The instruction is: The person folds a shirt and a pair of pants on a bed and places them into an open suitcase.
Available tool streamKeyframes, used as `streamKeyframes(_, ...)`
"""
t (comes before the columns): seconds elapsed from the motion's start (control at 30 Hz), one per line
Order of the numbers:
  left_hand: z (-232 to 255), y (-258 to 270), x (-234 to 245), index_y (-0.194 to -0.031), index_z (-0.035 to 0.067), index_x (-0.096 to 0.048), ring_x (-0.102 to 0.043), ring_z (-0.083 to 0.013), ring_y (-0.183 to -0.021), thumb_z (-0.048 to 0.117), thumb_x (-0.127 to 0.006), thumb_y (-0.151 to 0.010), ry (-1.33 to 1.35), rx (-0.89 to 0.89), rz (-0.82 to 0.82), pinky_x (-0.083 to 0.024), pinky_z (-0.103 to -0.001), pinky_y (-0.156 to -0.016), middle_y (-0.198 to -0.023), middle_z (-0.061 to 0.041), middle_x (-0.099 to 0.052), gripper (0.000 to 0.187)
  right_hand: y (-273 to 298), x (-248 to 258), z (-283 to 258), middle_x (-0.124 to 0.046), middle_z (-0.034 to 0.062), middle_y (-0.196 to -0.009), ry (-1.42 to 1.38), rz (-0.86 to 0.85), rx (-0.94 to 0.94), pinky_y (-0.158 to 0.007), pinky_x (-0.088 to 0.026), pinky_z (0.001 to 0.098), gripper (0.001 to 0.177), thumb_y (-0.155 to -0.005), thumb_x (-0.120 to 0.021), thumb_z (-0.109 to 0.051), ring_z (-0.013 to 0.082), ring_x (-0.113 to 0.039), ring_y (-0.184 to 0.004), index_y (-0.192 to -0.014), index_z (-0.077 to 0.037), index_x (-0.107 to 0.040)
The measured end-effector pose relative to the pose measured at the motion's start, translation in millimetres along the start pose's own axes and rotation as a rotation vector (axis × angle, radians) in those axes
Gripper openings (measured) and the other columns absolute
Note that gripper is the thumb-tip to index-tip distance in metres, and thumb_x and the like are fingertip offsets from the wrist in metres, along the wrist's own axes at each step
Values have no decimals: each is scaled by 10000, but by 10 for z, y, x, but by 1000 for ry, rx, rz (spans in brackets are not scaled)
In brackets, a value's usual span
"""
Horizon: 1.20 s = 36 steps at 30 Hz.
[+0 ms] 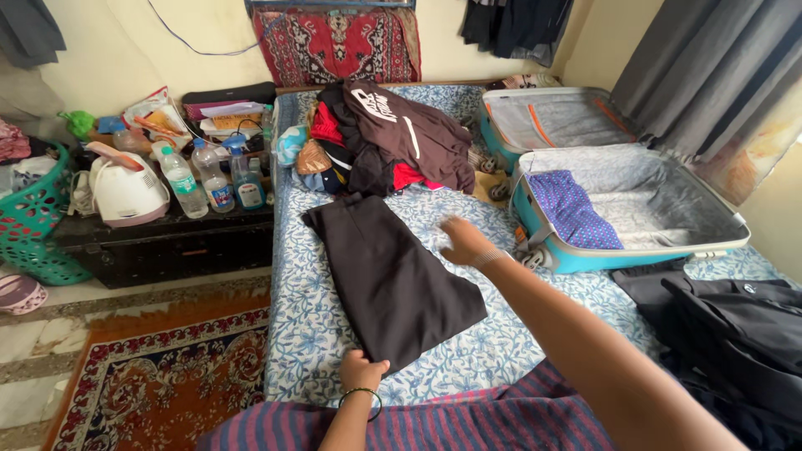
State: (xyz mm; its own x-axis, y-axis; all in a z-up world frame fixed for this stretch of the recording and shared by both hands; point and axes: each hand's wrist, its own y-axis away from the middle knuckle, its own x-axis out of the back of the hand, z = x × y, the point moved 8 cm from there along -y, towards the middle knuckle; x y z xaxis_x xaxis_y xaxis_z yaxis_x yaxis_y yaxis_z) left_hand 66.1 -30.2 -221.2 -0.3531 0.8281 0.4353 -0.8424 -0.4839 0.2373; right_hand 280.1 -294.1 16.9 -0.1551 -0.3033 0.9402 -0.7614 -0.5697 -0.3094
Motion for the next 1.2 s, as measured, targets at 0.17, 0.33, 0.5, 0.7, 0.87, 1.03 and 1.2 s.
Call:
streamKeyframes(0.17,-76,-34,1,-937,3,-731,-774,-262,-783,80,-944,-536,52,20,-82,-590,-368,-778,-851,-138,-784,460,1644,-787,1016,-678,176,-1299,-195,-193,-499,-1056,-498,417,619,-767,-828,-280,351,-634,-1231,-1322,-77,-645)
streamKeyframes(0.33,-160,-9,9,-804,-33,-741,-650,-210,-624,178,-922,-689,-82,23,-196,-490,-347,-608,-705,-110,-745,301,2267,-1139,969,-704,120,-1344,-665,-107,-658,-1048,-524,386,618,-846,-786,-250,286,-646,-1273,-1402,-75,-581)
streamKeyframes(0.5,-115,-54,39,-790,-15,-734,-618,-118,-596,170,-913,-713,167,-78,-188,-478,-278,-557,-702,-60,-734,269,2121,-1305,749,-655,162,-1390,-784,-44,-627,-1057,-499,391,782,-809,-818,-207,286,-601,-1318,-1504,-115,-470)
streamKeyframes(0.7,-119,38,165,-868,-28,-736,-557,-108,-608,161,-849,-810,264,25,-201,-420,-278,-556,-699,-18,-677,228,2062,-1371,628,-680,191,-1240,-584,-159,-742,-1009,-515,386,844,-780,-882,-297,330,-652,-1186,-1467,-74,-445)
streamKeyframes(0.87,-147,251,358,-915,-29,-748,-591,-148,-673,190,-825,-840,272,273,-142,-519,-292,-642,-768,-39,-679,245,2051,-1436,690,-767,166,-993,-574,-278,-788,-898,-561,399,423,-867,-757,-317,304,-739,-980,-1168,-20,-745)
streamKeyframes(1.03,-445,151,347,-970,-67,-632,-650,-231,-761,48,-866,-748,719,339,10,-661,-465,-760,-871,-118,-635,342,2226,-1508,669,-743,233,-992,-1229,-248,-1118,-767,-560,431,394,-944,-715,-237,333,-702,-888,-1084,130,-691)
streamKeyframes(1.2,-617,74,373,-992,-12,-647,-689,-240,-782,27,-857,-727,692,369,3,-635,-434,-751,-900,-125,-707,340,2253,-1237,452,-731,260,-1077,-1564,-48,-1184,-854,-606,397,303,-937,-642,-81,319,-771,-897,-1138,144,-657)
